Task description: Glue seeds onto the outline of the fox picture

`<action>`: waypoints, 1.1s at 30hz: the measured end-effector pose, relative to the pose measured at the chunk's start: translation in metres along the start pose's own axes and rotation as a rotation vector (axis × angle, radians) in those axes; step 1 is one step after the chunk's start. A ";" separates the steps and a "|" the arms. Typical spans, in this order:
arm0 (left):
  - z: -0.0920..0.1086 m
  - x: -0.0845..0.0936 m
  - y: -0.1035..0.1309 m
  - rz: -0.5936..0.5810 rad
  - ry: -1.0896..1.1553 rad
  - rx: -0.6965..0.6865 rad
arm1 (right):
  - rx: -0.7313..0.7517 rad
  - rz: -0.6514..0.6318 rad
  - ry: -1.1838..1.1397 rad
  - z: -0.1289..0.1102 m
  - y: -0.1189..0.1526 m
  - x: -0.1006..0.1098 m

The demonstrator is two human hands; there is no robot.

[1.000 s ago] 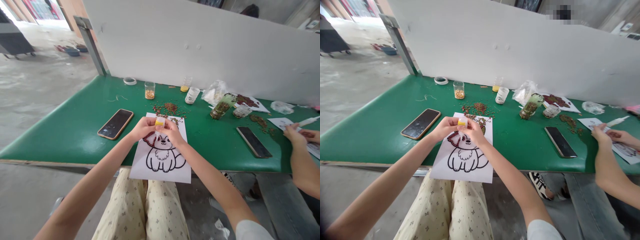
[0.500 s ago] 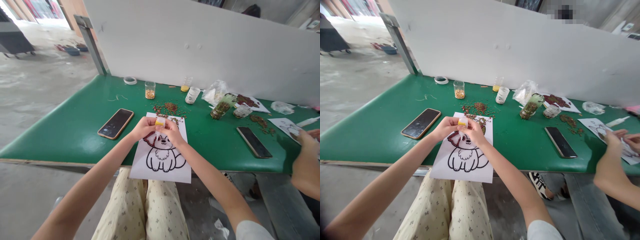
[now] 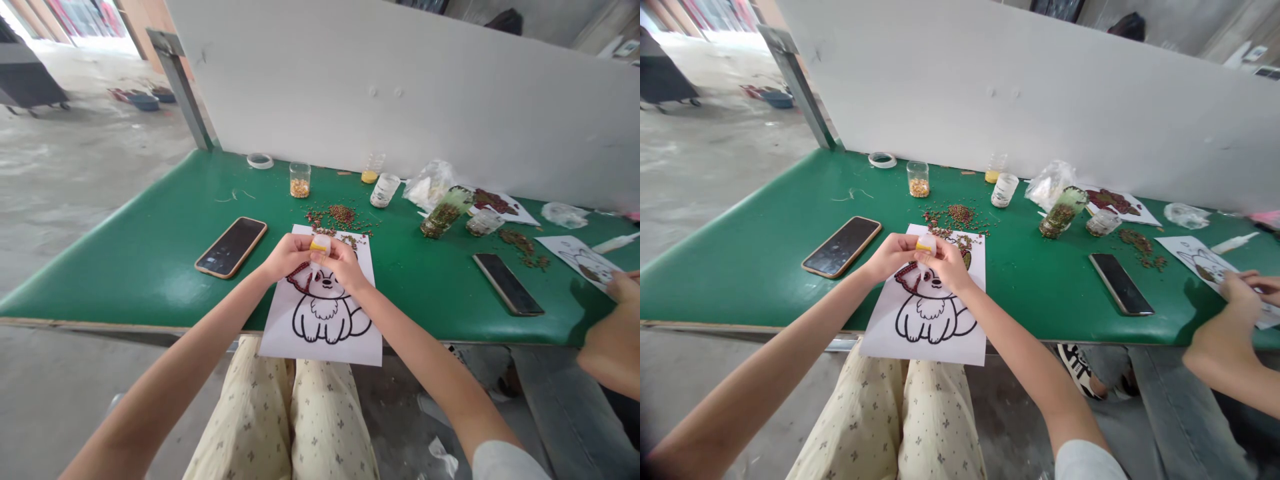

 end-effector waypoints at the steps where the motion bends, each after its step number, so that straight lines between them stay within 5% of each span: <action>1: 0.000 0.000 0.000 0.002 -0.003 -0.005 | 0.002 0.000 -0.005 0.000 0.000 0.000; 33: 0.003 -0.001 -0.001 0.020 -0.010 -0.046 | 0.019 0.009 0.002 0.002 -0.001 0.001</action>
Point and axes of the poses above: each hand's wrist, its own y-axis away from the middle knuckle, its own x-axis out of the back of the hand, z = x × y, the point moved 9 cm from there along -y, towards the middle knuckle, and after that the axes turned 1 degree about -x, right-handed, at the moved point
